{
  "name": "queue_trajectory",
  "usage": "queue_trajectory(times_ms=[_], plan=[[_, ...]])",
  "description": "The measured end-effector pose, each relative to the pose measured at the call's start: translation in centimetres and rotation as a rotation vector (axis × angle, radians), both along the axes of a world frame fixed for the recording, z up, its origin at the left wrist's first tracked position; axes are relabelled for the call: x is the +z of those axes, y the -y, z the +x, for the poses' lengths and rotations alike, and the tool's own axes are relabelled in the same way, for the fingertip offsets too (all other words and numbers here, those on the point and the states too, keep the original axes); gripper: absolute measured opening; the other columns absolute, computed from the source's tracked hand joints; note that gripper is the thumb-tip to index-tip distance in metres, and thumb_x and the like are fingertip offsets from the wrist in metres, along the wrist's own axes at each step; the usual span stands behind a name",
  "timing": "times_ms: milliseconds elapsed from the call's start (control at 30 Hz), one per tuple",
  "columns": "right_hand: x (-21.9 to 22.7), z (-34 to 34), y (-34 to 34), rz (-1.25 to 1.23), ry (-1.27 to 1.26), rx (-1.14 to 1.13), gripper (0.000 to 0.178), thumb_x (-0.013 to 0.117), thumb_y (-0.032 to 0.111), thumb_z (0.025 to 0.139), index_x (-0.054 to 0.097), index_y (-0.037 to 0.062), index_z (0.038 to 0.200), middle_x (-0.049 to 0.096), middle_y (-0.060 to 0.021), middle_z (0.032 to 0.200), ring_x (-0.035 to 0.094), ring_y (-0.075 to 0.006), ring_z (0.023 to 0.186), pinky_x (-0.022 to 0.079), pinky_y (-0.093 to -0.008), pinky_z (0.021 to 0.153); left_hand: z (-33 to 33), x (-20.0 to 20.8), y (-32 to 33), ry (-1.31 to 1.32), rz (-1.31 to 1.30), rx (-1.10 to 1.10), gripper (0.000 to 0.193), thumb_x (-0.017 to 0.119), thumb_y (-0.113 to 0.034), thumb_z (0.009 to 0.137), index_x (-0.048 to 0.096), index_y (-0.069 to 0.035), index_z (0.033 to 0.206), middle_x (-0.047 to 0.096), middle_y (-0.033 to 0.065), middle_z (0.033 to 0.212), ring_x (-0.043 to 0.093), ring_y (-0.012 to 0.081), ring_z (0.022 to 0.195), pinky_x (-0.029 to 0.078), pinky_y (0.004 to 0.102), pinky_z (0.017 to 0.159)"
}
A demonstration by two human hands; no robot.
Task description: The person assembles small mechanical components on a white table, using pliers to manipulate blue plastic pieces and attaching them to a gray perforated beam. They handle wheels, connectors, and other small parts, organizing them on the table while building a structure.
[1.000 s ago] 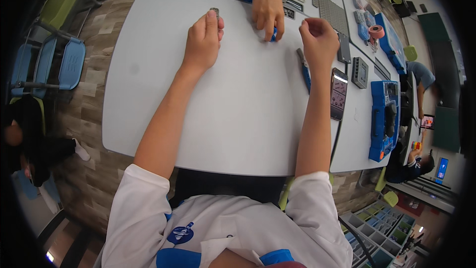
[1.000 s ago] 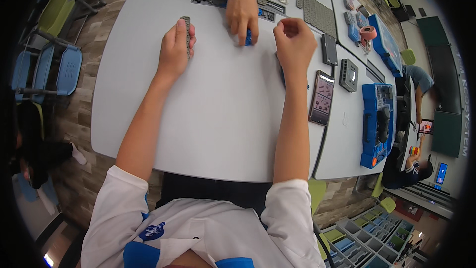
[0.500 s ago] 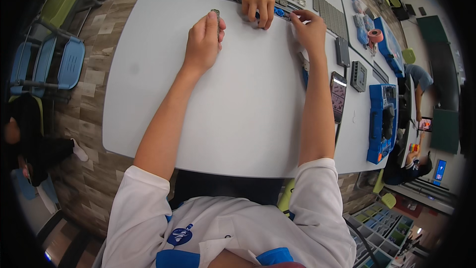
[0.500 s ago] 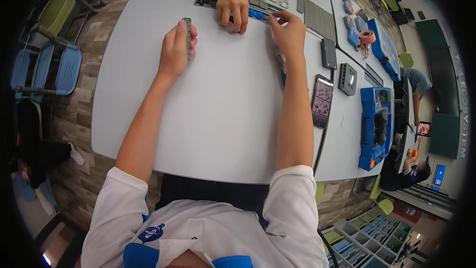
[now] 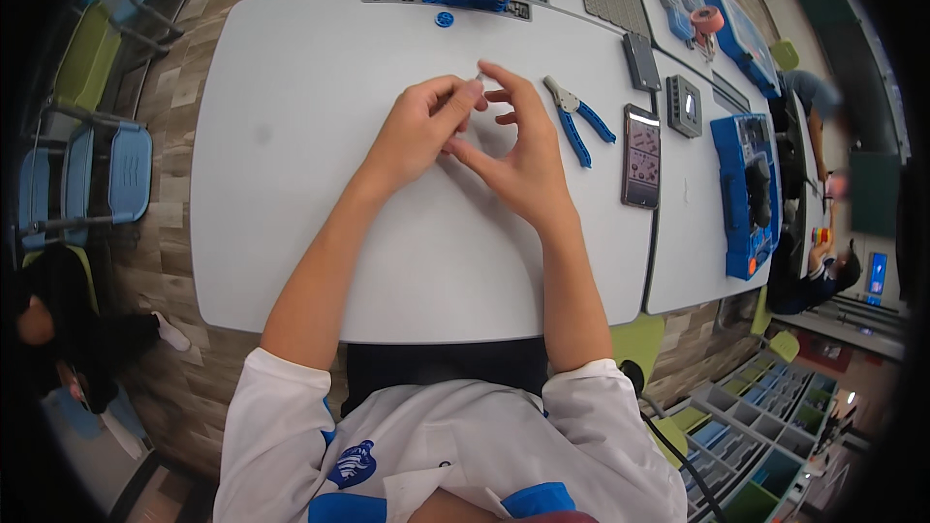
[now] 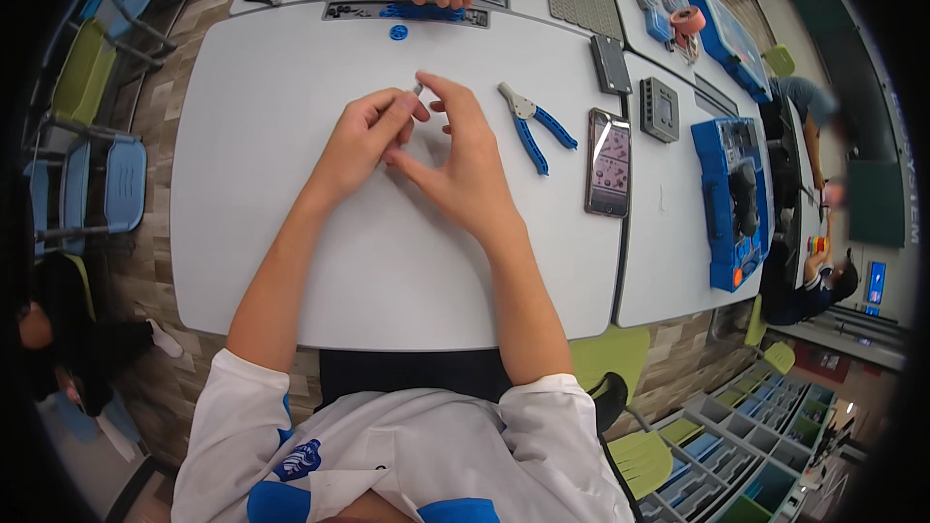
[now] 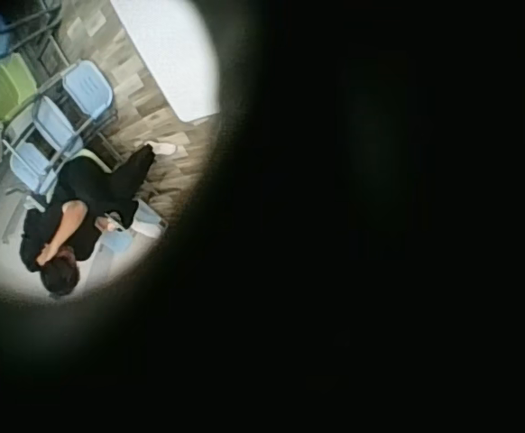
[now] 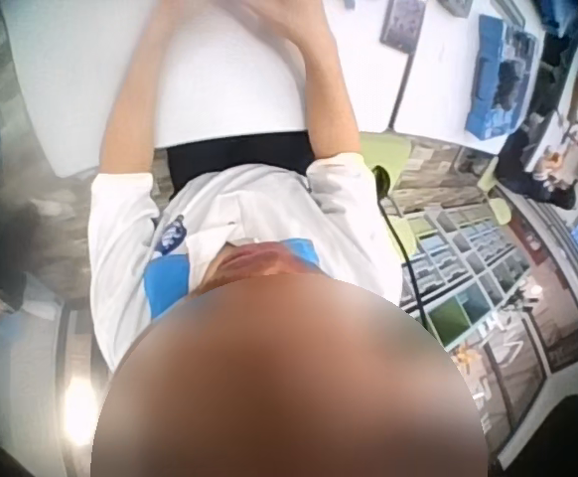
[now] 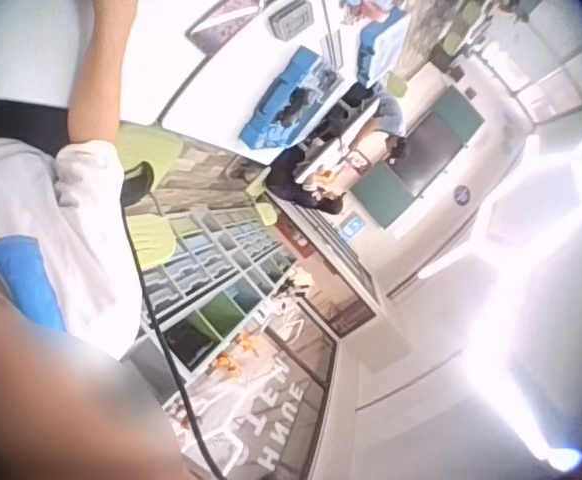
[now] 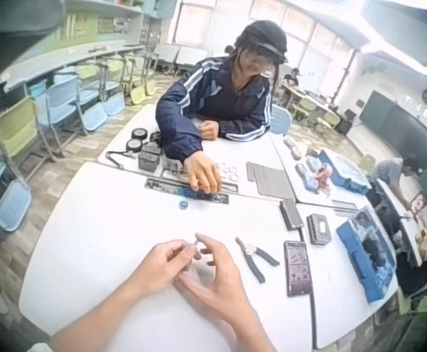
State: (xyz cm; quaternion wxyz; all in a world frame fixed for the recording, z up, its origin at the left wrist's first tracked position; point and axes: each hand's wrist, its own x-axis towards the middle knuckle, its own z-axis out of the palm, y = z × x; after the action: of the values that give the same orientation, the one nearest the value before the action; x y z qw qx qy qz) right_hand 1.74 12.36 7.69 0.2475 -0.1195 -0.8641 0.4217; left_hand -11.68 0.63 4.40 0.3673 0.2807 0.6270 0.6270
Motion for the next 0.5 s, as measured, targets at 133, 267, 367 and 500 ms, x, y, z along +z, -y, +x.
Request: queue_trajectory(times_ms=[133, 267, 367, 500], plan=[[-1.3, 0.3, -1.3, -0.021, -0.045, -0.065, 0.05, 0.088, 0.012, 0.091, 0.072, 0.0079, 0.137, 0.078, -0.0067, 0.131, 0.074, -0.0206, 0.113, 0.055, -0.0373, 0.096, 0.1, 0.5, 0.2, 0.034, 0.026, -0.084, 0.052, 0.065, -0.053, 0.113, 0.079, -0.003, 0.111, 0.061, -0.0027, 0.08, 0.055, 0.0065, 0.069, 0.047, 0.0262, 0.06], [-0.8, 0.8, -3.5, 0.003, -0.031, -0.157, 0.028, 0.08, 0.006, 0.096, 0.078, 0.0074, 0.123, 0.081, -0.0058, 0.116, 0.075, -0.0202, 0.104, 0.055, -0.0364, 0.094, -0.9, 0.8, 0.9, 0.038, -0.013, -0.104, 0.039, 0.074, -0.04, 0.11, 0.08, -0.002, 0.114, 0.066, -0.0013, 0.083, 0.056, 0.0061, 0.069, 0.048, 0.0255, 0.063], [-0.4, 0.9, -4.5, 0.212, 0.025, -0.135, 0.031, 0.081, 0.004, 0.093, 0.075, 0.004, 0.124, 0.078, -0.0123, 0.125, 0.075, -0.0298, 0.111, 0.056, -0.0402, 0.096, -1.7, 0.5, 1.2, -0.113, 0.016, -0.025, 0.027, 0.08, -0.026, 0.105, 0.08, -0.001, 0.117, 0.071, -0.0002, 0.088, 0.058, 0.0058, 0.072, 0.049, 0.0246, 0.066], [-0.2, 0.1, -3.7, 0.19, -0.061, -0.086, 0.037, 0.085, 0.006, 0.092, 0.075, 0.0058, 0.127, 0.079, -0.0099, 0.123, 0.073, -0.0259, 0.11, 0.056, -0.04, 0.096, -2.8, -0.1, 1.4, -0.187, -0.012, 0.039, 0.029, 0.085, -0.013, 0.1, 0.077, -0.001, 0.125, 0.076, 0.0012, 0.096, 0.062, 0.0056, 0.078, 0.051, 0.0247, 0.07]])
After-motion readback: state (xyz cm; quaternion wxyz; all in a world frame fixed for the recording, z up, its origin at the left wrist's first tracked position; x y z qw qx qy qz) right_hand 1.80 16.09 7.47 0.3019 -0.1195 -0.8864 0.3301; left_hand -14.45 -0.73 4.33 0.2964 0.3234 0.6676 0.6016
